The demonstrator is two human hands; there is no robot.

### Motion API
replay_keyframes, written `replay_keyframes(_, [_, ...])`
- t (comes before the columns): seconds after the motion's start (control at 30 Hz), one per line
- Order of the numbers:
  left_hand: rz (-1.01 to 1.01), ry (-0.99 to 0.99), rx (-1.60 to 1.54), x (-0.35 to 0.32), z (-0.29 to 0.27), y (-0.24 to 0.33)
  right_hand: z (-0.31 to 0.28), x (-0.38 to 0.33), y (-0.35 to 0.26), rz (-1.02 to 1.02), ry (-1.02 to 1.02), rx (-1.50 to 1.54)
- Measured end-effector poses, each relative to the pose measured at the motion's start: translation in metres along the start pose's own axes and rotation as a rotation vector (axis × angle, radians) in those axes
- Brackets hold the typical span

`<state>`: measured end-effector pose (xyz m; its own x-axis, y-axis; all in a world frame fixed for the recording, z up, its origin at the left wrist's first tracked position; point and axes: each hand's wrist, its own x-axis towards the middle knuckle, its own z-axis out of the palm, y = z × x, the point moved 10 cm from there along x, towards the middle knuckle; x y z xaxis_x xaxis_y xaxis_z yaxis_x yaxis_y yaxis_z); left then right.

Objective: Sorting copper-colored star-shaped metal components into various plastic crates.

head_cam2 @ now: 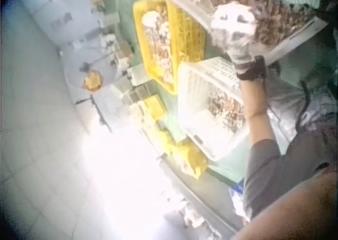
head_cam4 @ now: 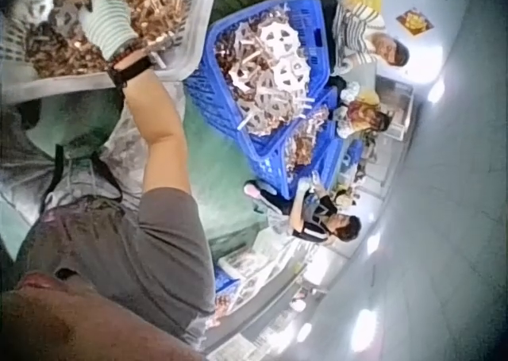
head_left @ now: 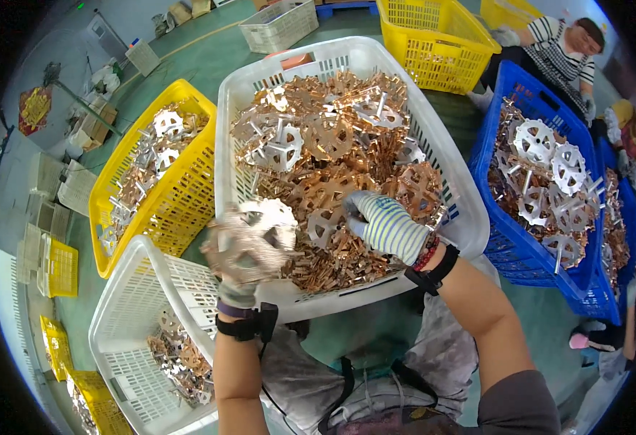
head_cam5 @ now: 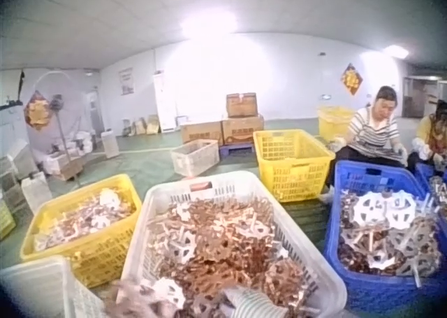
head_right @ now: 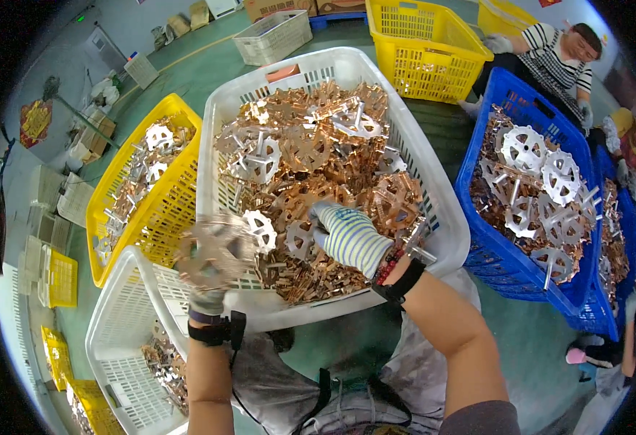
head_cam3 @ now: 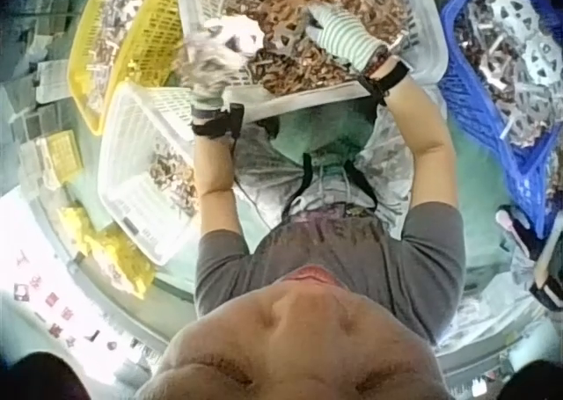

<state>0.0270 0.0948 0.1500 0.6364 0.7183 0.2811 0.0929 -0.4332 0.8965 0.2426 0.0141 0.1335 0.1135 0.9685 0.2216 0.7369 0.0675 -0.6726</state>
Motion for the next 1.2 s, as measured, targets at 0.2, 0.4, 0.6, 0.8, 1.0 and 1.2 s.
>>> replay_keyframes(0.2, [0.248,0.857,-0.951,-0.048,-0.135,0.046,0.019,0.001,0.008,0.086,-0.152,-0.049])
replay_keyframes(0.4, [-0.168,0.596,-0.769,-0.035,-0.070,0.003,0.073,0.002,-0.006,0.032,-0.436,-0.017])
replay_keyframes(0.6, [-0.340,0.395,-0.665,-0.023,-0.040,-0.009,0.182,0.013,-0.033,-0.252,-0.928,-0.358])
replay_keyframes(0.8, [-0.388,0.373,-0.678,-0.011,-0.040,-0.027,0.298,-0.049,0.025,-0.524,-1.349,-0.860])
replay_keyframes(1.0, [-0.367,0.353,-0.639,-0.008,-0.049,-0.026,0.301,-0.025,0.023,-0.343,-1.298,-0.781])
replay_keyframes(1.2, [-0.368,0.302,-0.581,-0.004,-0.038,-0.029,0.210,0.045,0.016,0.157,-0.784,0.215])
